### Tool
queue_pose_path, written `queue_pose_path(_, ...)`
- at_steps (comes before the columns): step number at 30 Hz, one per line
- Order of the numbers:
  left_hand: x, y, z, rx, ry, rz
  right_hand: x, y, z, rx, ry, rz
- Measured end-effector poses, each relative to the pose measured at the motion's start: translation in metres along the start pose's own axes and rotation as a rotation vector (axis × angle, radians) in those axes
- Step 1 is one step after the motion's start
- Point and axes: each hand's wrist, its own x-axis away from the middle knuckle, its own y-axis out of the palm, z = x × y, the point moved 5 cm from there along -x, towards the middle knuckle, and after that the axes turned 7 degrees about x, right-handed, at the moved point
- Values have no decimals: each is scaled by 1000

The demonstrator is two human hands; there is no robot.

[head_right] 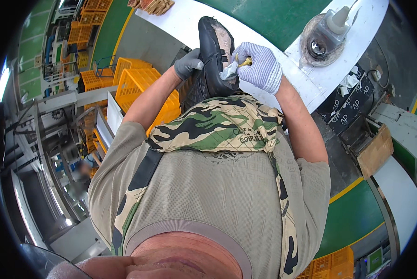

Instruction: Applying adhesive and finishing strips to black boots in an industrial footwear factory.

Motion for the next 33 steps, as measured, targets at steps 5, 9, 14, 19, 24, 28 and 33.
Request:
queue_pose_path(5, 15, -8, -19, 66, 49, 62, 4, 12, -3, 15, -119, -64)
queue_pose_path(9, 26, -9, -17, 27, 67, 105, 6, 19, 2, 23, -174, -87)
queue_pose_path(14, 40, -26, -20, 71, 131, 129, 0, 28, 0, 58, -175, -69)
queue_pose_path(19, 63, -45, -12, 109, 235, 139, -16, 47, 8, 111, -120, -26)
queue_pose_path(24, 99, -51, -3, 116, 313, 193, -34, 80, -8, 42, -94, -106)
queue_pose_path(28, 134, -66, -6, 170, 412, 243, -46, 122, -29, -127, -139, -176)
queue_pose_path(33, 176, -108, -41, 209, 390, 333, -72, 162, -29, -443, -26, -177)
